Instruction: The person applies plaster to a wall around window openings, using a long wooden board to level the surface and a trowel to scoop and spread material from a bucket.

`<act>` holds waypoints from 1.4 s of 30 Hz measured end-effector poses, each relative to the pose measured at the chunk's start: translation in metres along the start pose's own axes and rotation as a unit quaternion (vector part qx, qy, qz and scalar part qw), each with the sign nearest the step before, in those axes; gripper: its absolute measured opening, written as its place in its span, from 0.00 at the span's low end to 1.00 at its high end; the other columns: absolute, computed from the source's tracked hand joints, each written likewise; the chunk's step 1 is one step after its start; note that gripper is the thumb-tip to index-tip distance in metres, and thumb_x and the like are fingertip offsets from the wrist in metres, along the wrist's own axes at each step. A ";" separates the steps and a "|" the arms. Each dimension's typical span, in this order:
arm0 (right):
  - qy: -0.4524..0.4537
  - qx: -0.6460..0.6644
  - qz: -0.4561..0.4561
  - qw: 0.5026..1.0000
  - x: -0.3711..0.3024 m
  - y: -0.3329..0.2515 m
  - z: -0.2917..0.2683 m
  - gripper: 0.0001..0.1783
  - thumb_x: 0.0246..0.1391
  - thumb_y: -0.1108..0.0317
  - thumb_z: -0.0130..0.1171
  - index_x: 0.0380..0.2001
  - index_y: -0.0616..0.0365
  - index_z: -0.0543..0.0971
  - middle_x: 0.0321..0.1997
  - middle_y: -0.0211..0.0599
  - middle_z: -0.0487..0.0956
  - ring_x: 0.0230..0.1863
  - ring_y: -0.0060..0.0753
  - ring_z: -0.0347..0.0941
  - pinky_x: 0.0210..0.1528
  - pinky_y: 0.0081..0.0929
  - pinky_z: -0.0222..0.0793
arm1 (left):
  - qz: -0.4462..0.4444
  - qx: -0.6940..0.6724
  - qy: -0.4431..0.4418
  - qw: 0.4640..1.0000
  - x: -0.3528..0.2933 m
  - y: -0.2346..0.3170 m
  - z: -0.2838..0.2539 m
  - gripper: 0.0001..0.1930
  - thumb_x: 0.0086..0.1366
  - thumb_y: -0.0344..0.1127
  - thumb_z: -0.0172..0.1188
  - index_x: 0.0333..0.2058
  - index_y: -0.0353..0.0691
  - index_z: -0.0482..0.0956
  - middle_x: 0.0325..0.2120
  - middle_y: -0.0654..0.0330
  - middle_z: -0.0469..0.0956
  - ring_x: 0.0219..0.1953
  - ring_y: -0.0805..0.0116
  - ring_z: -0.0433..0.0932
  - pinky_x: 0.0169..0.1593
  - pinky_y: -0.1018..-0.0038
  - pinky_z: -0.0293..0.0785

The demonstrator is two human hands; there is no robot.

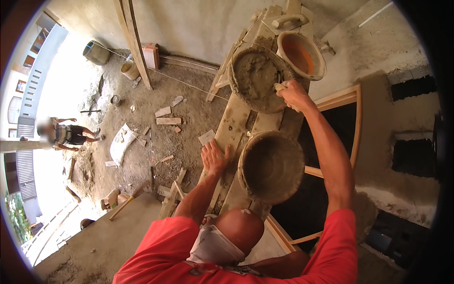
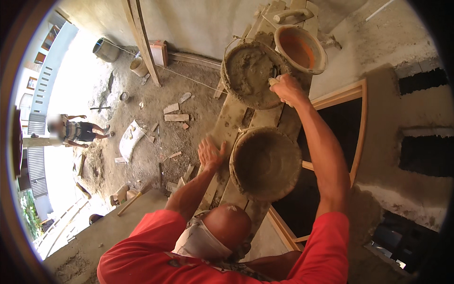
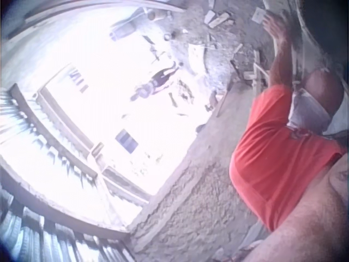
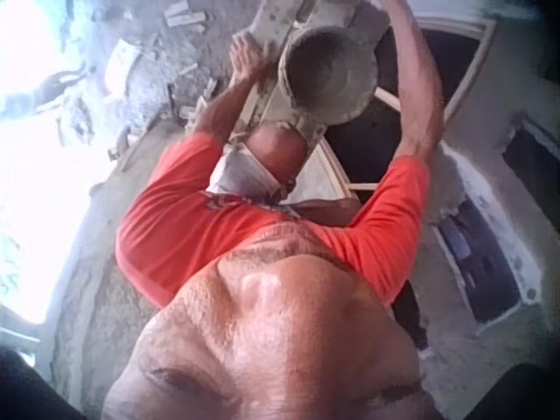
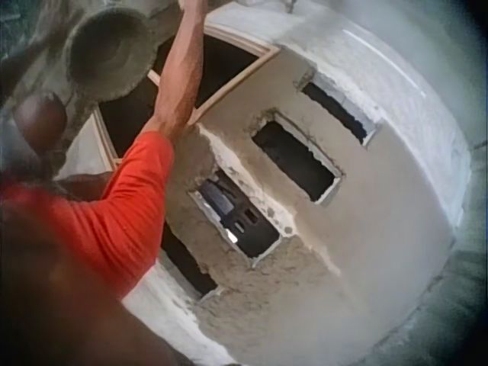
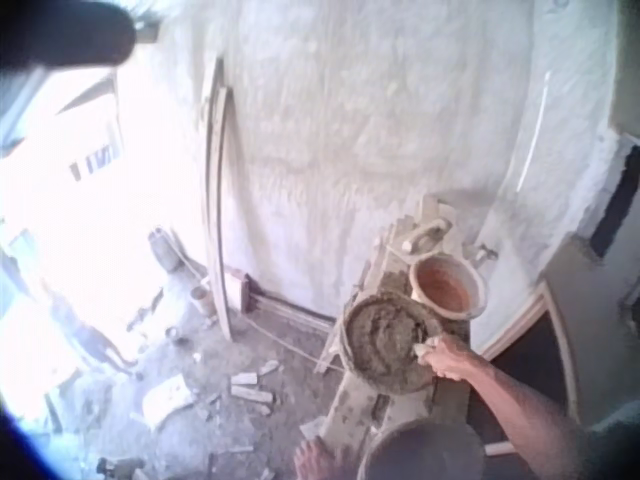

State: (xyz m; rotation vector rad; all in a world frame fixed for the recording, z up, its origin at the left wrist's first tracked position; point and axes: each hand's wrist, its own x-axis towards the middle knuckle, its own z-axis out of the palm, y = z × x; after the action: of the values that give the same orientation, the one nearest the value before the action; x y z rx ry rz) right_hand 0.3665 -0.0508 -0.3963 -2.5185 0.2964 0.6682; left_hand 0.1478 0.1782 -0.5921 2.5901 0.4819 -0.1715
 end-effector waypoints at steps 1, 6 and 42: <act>0.000 0.024 -0.005 1.000 0.000 -0.001 0.000 0.18 0.53 0.65 0.60 0.44 0.66 0.78 0.20 0.41 0.76 0.17 0.31 0.71 0.23 0.34 0.66 | -0.001 0.004 0.000 1.000 0.001 0.001 -0.001 0.35 0.57 0.59 0.58 0.52 0.36 0.67 0.44 0.49 0.70 0.50 0.51 0.68 0.53 0.60 0.63; -0.008 0.120 -0.018 0.993 -0.005 0.002 0.007 0.20 0.55 0.67 0.59 0.48 0.68 0.76 0.19 0.36 0.74 0.16 0.26 0.69 0.21 0.32 0.65 | -0.007 0.002 -0.009 1.000 -0.002 -0.002 -0.003 0.35 0.57 0.60 0.57 0.53 0.36 0.67 0.45 0.49 0.70 0.49 0.50 0.68 0.54 0.60 0.62; -0.060 0.322 0.007 0.945 -0.276 0.131 -0.003 0.29 0.49 0.71 0.56 0.57 0.66 0.70 0.26 0.35 0.74 0.22 0.18 0.67 0.25 0.18 0.68 | -0.006 0.023 0.007 1.000 0.002 0.003 0.007 0.34 0.59 0.59 0.56 0.53 0.35 0.66 0.46 0.49 0.69 0.51 0.50 0.68 0.56 0.59 0.63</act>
State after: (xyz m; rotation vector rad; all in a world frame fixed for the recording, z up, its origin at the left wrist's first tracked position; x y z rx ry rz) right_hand 0.0887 -0.1420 -0.3081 -1.8470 0.4108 0.6054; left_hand 0.1502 0.1731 -0.5971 2.6348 0.5041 -0.1699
